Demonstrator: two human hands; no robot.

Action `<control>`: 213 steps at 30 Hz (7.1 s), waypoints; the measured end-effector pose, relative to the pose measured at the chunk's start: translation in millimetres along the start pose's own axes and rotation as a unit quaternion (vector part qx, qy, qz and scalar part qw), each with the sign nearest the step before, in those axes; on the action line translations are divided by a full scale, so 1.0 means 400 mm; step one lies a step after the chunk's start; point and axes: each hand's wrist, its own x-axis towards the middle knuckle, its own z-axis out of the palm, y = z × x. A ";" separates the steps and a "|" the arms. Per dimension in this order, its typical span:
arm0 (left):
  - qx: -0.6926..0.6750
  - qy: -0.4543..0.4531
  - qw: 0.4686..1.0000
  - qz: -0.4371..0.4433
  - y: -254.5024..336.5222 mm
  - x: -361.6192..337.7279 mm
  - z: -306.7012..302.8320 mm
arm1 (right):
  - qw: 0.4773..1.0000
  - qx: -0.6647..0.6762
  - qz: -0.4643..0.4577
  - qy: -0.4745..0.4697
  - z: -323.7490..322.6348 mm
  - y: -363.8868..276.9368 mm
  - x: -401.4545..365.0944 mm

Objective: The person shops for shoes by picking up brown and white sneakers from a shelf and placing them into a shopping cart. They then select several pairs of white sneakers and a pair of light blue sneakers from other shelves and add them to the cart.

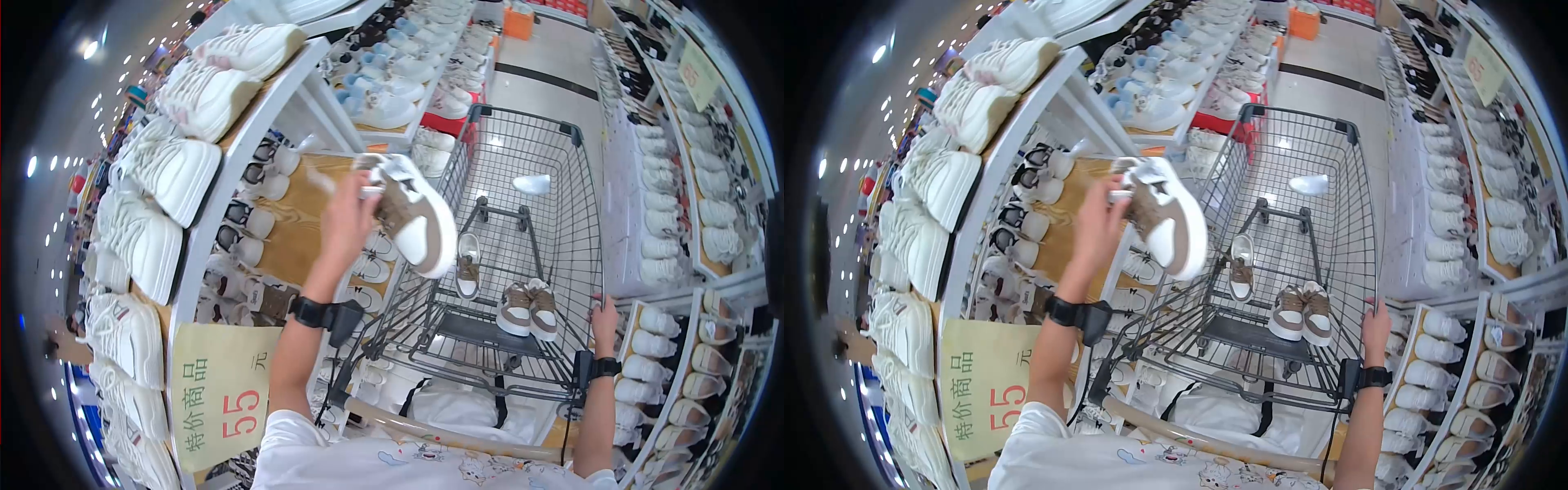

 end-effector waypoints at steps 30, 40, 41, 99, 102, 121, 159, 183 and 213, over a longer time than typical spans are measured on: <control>0.108 -0.296 0.913 0.257 -0.019 0.009 0.475 | 0.998 -0.062 0.017 0.016 0.033 -0.019 0.039; 0.158 -0.458 0.873 -0.050 -0.312 -0.259 0.912 | 0.996 -0.077 0.048 0.018 0.021 -0.074 0.013; 0.155 -0.457 0.875 -0.046 -0.327 -0.288 0.930 | 0.996 -0.065 0.052 0.019 0.022 -0.063 0.014; 0.033 -0.256 0.965 -0.046 -0.235 -0.536 0.839 | 0.996 -0.069 0.054 -0.013 -0.043 -0.016 -0.047; 0.043 -0.246 0.968 -0.002 -0.224 -0.531 0.840 | 0.997 -0.061 0.042 -0.007 -0.037 -0.015 -0.046; 0.093 -0.347 0.919 0.160 -0.139 -0.267 0.728 | 0.999 -0.026 0.036 -0.018 -0.001 -0.006 0.005; 0.202 -0.100 0.952 -0.207 -0.552 -0.171 -0.243 | 0.997 -0.012 0.025 -0.074 0.006 -0.001 0.101; 0.246 0.035 0.935 -0.253 -0.604 -0.051 -0.067 | 1.000 -0.014 0.006 -0.022 0.028 -0.015 0.077; 0.172 0.006 0.978 -0.114 -0.647 -0.104 -0.119 | 0.990 -0.115 -0.076 0.008 0.015 -0.041 0.060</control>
